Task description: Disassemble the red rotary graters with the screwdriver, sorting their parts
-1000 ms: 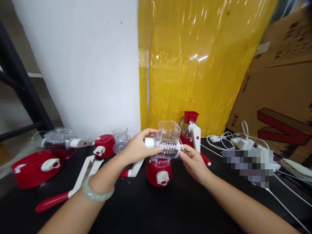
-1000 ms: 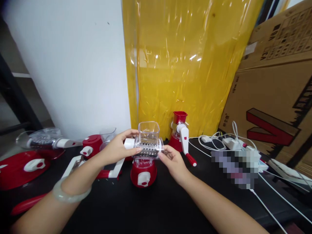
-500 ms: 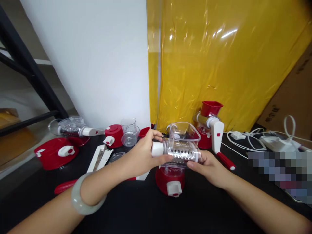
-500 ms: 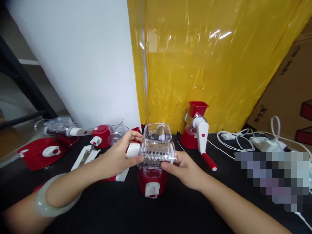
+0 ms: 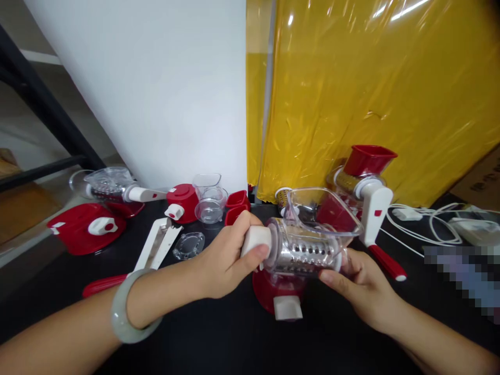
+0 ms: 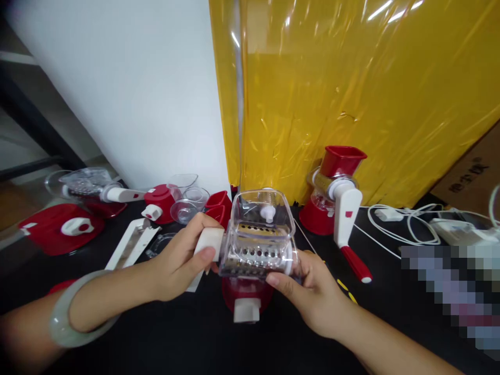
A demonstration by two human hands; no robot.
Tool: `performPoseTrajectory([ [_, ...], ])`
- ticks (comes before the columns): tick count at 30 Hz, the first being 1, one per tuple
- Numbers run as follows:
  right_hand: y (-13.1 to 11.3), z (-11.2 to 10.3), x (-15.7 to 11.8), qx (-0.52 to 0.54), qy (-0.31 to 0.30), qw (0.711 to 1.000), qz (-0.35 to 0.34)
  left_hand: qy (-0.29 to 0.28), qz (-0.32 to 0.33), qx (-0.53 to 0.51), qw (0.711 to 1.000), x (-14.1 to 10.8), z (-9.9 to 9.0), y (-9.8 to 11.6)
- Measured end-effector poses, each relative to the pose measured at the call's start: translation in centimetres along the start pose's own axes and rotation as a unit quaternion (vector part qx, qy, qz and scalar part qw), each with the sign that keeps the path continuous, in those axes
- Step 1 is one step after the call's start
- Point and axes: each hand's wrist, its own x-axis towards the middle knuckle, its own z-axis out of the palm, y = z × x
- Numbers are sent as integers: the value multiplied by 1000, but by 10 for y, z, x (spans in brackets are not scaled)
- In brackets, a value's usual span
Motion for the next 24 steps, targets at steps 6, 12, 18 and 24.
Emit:
performPoseTrajectory([
  [6, -6, 1, -4, -3, -2, 1000, -20, 43, 39, 40, 998, -2, 1, -2],
  [12, -6, 3, -5, -29, 3, 999, -43, -18, 103, 113, 988, 6, -13, -7],
  [18, -8, 5, -3, -3, 8, 997, -73, 41, 11, -25, 999, -3, 6, -3],
  [24, -12, 5, -3, -29, -12, 993, -110, -1, 141, 151, 978, 3, -15, -6],
])
